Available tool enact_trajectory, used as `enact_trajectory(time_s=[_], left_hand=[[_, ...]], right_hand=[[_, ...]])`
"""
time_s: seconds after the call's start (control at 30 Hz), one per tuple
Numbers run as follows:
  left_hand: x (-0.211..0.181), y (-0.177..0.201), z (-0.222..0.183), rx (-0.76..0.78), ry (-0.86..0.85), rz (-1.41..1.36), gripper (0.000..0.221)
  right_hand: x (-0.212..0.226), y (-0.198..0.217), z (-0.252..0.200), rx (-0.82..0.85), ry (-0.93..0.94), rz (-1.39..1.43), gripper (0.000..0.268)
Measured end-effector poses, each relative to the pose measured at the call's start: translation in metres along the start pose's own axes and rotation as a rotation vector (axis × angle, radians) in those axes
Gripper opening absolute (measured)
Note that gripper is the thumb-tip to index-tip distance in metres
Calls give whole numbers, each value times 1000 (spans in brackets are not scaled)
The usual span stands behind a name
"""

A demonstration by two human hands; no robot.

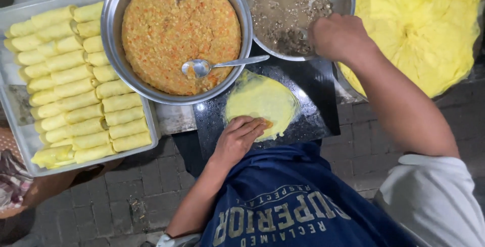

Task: Assembling spring rolls by placing two types of filling onto a wrapper and rolling it tightly, then placing it on a tray.

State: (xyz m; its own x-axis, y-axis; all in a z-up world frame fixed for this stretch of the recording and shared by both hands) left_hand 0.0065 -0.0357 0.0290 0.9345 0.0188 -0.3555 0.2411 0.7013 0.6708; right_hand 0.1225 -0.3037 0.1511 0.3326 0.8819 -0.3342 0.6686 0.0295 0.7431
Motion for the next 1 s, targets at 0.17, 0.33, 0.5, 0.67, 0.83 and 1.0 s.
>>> enact_trajectory(time_s=[0.17, 0.33, 0.5, 0.67, 0.83, 1.0], left_hand=[[-1, 7, 0, 37, 61, -43, 44], [-2, 7, 1, 92, 40, 52, 30], [-2, 8, 3, 91, 51, 48, 29], [-2, 9, 6, 80, 51, 44, 26], [-3, 5, -1, 72, 30, 35, 29], [-4, 12, 7, 81, 16, 44, 32]], right_hand=[[-20, -12, 36, -94, 15, 96, 40], [-21, -33, 51, -390, 239, -64, 23], [-25, -32, 51, -523, 367, -76, 35], [-20, -31, 55, -520, 411, 16, 32], [-1, -15, 40, -399, 381, 118, 36], [7, -10, 26, -163, 425, 384, 44]])
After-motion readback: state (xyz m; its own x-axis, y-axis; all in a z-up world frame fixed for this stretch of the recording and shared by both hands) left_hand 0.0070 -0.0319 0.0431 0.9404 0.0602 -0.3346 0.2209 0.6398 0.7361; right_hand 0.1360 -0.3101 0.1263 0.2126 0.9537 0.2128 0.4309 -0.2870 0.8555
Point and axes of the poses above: each hand's wrist, its own z-axis towards the middle knuckle, its own y-axis out of the back of the hand, x = y × z, the point moved 2 cm from there along z, towards the middle knuckle, and after that the axes turned 14 degrees about -y, right-handed, at the moved point
